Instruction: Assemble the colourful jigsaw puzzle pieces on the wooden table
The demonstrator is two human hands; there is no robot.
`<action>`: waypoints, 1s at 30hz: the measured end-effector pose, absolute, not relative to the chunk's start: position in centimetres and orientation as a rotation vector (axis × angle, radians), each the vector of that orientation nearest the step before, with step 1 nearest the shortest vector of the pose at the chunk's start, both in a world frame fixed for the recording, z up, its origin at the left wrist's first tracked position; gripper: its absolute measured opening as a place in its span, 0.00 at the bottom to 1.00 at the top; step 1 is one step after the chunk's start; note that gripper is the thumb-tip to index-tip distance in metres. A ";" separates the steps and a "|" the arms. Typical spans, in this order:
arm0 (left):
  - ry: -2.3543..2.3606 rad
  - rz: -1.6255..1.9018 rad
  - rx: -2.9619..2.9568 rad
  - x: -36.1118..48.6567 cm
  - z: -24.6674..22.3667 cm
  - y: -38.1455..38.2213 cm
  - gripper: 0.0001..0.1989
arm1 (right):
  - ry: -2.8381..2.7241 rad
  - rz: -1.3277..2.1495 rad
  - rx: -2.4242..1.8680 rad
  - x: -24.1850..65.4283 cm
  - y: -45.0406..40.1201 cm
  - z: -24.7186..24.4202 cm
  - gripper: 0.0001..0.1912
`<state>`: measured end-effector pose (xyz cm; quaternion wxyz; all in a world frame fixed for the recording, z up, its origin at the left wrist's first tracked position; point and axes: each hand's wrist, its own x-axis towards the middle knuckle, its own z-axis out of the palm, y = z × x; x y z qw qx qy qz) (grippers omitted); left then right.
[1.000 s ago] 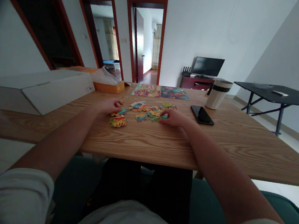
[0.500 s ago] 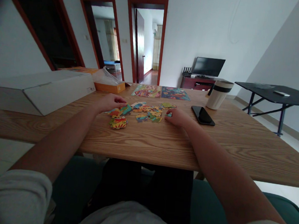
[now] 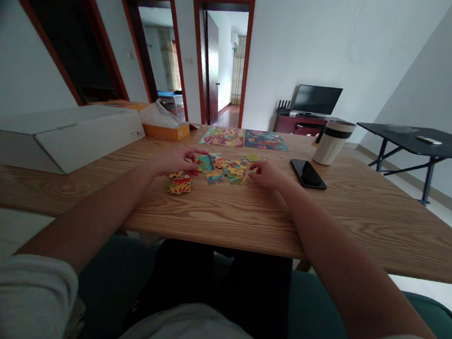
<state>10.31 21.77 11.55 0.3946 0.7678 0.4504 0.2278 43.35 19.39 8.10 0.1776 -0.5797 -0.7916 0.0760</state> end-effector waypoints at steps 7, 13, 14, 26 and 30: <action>1.251 0.455 2.309 10.5 11.4 22.2 0.19 | -2.275 0.271 -1.521 43.5 19.9 7.3 0.14; 1.530 0.600 2.379 9.0 11.2 23.7 0.18 | -2.332 0.185 -1.505 42.5 19.4 7.1 0.22; 1.597 0.669 2.363 8.5 11.3 24.0 0.18 | -2.343 0.167 -1.502 42.2 19.2 7.1 0.25; 2.077 0.572 2.116 3.6 11.5 25.9 0.12 | -2.387 0.200 -1.574 41.0 18.2 7.9 0.27; 2.078 0.515 2.144 4.2 11.4 25.8 0.14 | -2.369 0.184 -1.571 41.1 18.4 7.9 0.24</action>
